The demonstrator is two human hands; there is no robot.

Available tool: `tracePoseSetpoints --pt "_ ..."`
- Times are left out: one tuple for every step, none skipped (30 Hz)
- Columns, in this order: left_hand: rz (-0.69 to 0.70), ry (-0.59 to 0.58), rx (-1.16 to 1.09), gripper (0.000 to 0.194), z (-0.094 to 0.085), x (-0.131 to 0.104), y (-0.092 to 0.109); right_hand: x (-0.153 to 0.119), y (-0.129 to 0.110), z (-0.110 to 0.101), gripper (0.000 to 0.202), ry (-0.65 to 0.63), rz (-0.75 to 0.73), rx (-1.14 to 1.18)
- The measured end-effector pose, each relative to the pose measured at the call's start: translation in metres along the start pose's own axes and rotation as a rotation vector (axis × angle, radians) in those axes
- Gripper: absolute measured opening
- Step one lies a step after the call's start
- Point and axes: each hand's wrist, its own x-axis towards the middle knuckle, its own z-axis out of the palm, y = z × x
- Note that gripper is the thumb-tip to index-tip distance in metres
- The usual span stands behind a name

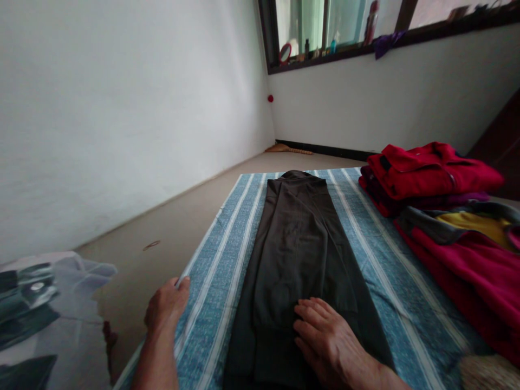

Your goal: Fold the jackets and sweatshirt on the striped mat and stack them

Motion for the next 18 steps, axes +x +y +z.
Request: tracePoseSetpoints --pt "0.006 -0.016 0.029 0.046 -0.0004 -0.0005 0.0006 -0.0001 0.0002 0.0001 0.014 -0.002 -0.002 -0.002" --pt "0.013 -0.039 0.068 0.047 -0.0013 -0.0012 0.0014 0.0000 0.0003 0.0000 0.014 0.000 -0.003 -0.003" --pt "0.017 -0.062 0.106 0.048 -0.0024 -0.0021 0.0024 0.0001 0.0003 -0.0002 0.014 0.000 -0.002 -0.003" --pt "0.019 -0.066 0.121 0.048 -0.0035 -0.0031 0.0035 0.0002 0.0001 -0.0004 0.014 -0.004 -0.001 -0.003" --pt "0.014 -0.071 0.128 0.049 -0.0047 -0.0039 0.0043 0.0003 -0.0001 -0.0007 0.014 -0.007 0.000 -0.003" --pt "0.009 -0.077 0.132 0.049 -0.0056 -0.0045 0.0050 0.0005 -0.0003 -0.0010 0.014 -0.008 0.000 -0.005" --pt "0.006 -0.084 0.133 0.050 -0.0063 -0.0048 0.0054 0.0007 -0.0005 -0.0011 0.013 -0.005 -0.001 -0.006" --pt "0.003 -0.087 0.132 0.050 -0.0067 -0.0049 0.0055 0.0008 -0.0006 -0.0012 0.013 0.001 -0.004 -0.005" --pt "0.004 -0.088 0.130 0.050 -0.0067 -0.0048 0.0054 0.0010 -0.0007 -0.0012 0.013 0.008 -0.005 -0.004" --pt "0.006 -0.087 0.128 0.050 -0.0064 -0.0044 0.0051 0.0011 -0.0008 -0.0012 0.013 0.013 -0.005 -0.002" --pt "0.010 -0.085 0.126 0.050 -0.0059 -0.0038 0.0046 0.0012 -0.0007 -0.0010 0.013 0.019 -0.004 0.000" --pt "0.014 -0.082 0.124 0.049 -0.0051 -0.0031 0.0040 0.0013 -0.0006 -0.0009 0.013 0.021 -0.004 0.002" --pt "0.017 -0.077 0.118 0.049 -0.0042 -0.0024 0.0032 0.0013 -0.0005 -0.0008 0.014 0.023 -0.006 0.002" --pt "0.018 -0.072 0.110 0.049 -0.0031 -0.0016 0.0024 0.0013 -0.0003 -0.0007 0.014 0.024 -0.010 0.002" --pt "0.018 -0.067 0.101 0.048 -0.0019 -0.0007 0.0013 0.0012 0.0000 -0.0005 0.014 0.024 -0.015 0.001" --pt "0.013 -0.061 0.088 0.048 -0.0006 0.0001 0.0002 0.0011 0.0002 -0.0004 0.014 0.025 -0.021 -0.001" --pt "0.008 -0.041 0.052 0.047 0.0007 0.0010 -0.0009 0.0011 0.0004 -0.0003 0.014 0.024 -0.025 -0.004" --pt "0.004 -0.018 0.014 0.046 0.0018 0.0017 -0.0020 0.0010 0.0006 -0.0002 0.014 0.023 -0.025 -0.007"
